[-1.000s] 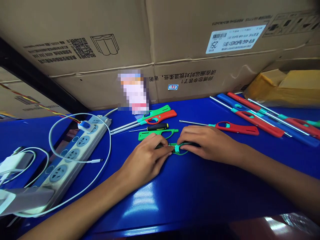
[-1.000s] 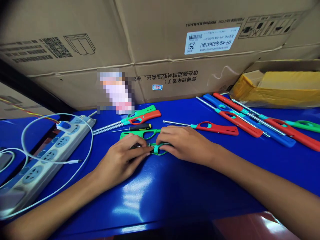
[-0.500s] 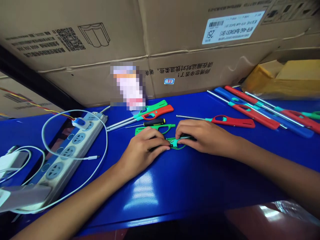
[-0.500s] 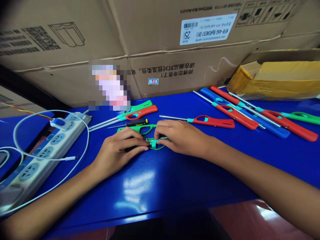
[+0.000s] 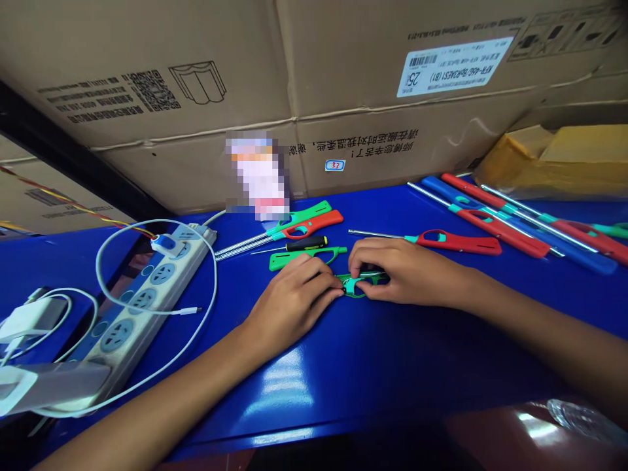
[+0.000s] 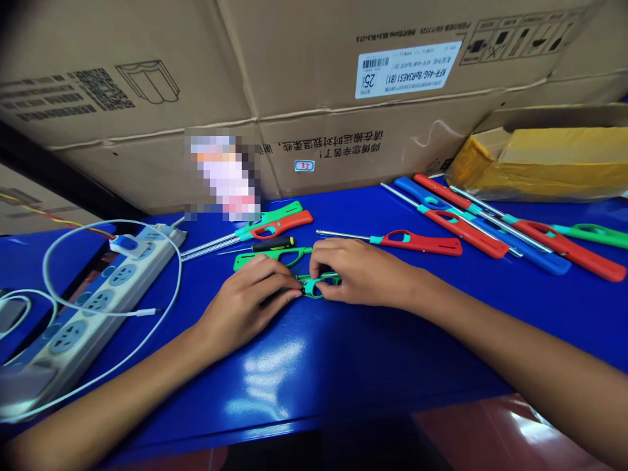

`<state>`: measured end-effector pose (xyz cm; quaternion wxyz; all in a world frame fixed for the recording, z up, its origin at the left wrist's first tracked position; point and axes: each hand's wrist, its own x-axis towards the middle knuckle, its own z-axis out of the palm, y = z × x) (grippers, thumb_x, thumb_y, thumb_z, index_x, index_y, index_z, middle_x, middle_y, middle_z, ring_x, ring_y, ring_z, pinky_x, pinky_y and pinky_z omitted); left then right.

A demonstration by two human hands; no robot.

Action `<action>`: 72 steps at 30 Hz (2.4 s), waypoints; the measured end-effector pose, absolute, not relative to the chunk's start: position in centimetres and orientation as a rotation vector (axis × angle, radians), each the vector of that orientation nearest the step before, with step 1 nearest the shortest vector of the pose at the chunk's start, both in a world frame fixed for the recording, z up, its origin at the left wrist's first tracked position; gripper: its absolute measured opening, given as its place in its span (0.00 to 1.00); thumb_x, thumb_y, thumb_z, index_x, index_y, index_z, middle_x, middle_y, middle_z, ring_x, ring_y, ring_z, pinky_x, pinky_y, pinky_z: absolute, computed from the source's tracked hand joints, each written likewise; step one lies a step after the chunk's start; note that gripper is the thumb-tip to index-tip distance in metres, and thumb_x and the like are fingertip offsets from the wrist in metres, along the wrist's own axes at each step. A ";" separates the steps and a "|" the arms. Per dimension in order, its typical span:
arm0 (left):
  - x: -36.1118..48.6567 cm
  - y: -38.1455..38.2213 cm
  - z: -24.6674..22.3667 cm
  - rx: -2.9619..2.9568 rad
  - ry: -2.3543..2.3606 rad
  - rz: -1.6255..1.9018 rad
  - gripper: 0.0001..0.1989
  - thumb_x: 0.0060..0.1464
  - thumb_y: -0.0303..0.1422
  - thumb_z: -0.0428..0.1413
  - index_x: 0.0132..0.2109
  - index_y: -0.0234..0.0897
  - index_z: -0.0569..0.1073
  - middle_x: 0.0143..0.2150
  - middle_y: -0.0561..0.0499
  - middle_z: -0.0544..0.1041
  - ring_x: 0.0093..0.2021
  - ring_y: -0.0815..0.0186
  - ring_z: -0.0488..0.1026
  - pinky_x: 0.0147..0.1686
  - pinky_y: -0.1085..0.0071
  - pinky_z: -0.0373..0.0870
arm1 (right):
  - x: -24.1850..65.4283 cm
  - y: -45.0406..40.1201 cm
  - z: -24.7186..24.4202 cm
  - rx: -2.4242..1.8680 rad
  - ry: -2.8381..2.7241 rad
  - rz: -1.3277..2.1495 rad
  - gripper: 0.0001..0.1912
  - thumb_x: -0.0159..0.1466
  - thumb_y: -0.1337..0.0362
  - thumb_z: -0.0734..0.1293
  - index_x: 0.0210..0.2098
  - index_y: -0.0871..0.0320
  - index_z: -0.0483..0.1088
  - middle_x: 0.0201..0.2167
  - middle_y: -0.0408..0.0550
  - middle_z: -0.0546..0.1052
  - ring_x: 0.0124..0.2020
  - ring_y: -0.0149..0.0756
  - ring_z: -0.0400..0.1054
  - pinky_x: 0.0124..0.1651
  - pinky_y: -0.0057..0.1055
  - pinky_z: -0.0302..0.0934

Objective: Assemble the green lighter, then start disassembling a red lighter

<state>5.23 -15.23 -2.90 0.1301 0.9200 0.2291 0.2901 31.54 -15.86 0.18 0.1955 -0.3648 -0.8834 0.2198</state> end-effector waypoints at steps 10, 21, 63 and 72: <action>5.8 -15.4 -2.7 2.828 0.720 0.811 0.08 0.74 0.33 0.56 0.48 0.33 0.78 0.43 0.45 0.79 0.44 0.59 0.72 0.47 0.60 0.73 | 30.9 -15.9 -1.2 -0.995 -2.436 0.673 0.15 0.62 0.76 0.68 0.44 0.53 0.66 0.44 0.47 0.74 0.48 0.41 0.69 0.53 0.38 0.64; 5.9 -15.2 -2.8 2.793 0.649 0.823 0.07 0.74 0.32 0.56 0.48 0.34 0.78 0.45 0.45 0.79 0.44 0.60 0.72 0.47 0.61 0.74 | 30.5 -16.2 -1.1 -0.932 -2.427 0.727 0.20 0.58 0.79 0.64 0.45 0.52 0.64 0.44 0.48 0.71 0.50 0.44 0.66 0.58 0.43 0.64; 4.9 -14.1 -2.6 2.691 0.566 0.830 0.08 0.71 0.26 0.59 0.53 0.37 0.81 0.46 0.48 0.82 0.46 0.63 0.77 0.48 0.65 0.75 | 31.9 -15.0 -0.6 -0.833 -2.441 0.645 0.07 0.72 0.70 0.71 0.47 0.57 0.81 0.45 0.49 0.79 0.47 0.38 0.76 0.53 0.35 0.68; 4.4 -13.7 -2.0 2.663 0.814 0.781 0.11 0.69 0.34 0.63 0.55 0.36 0.78 0.54 0.43 0.81 0.58 0.54 0.75 0.61 0.52 0.71 | 31.8 -14.7 -1.3 -0.792 -2.406 0.567 0.07 0.73 0.68 0.71 0.47 0.55 0.84 0.45 0.50 0.81 0.46 0.38 0.77 0.53 0.34 0.69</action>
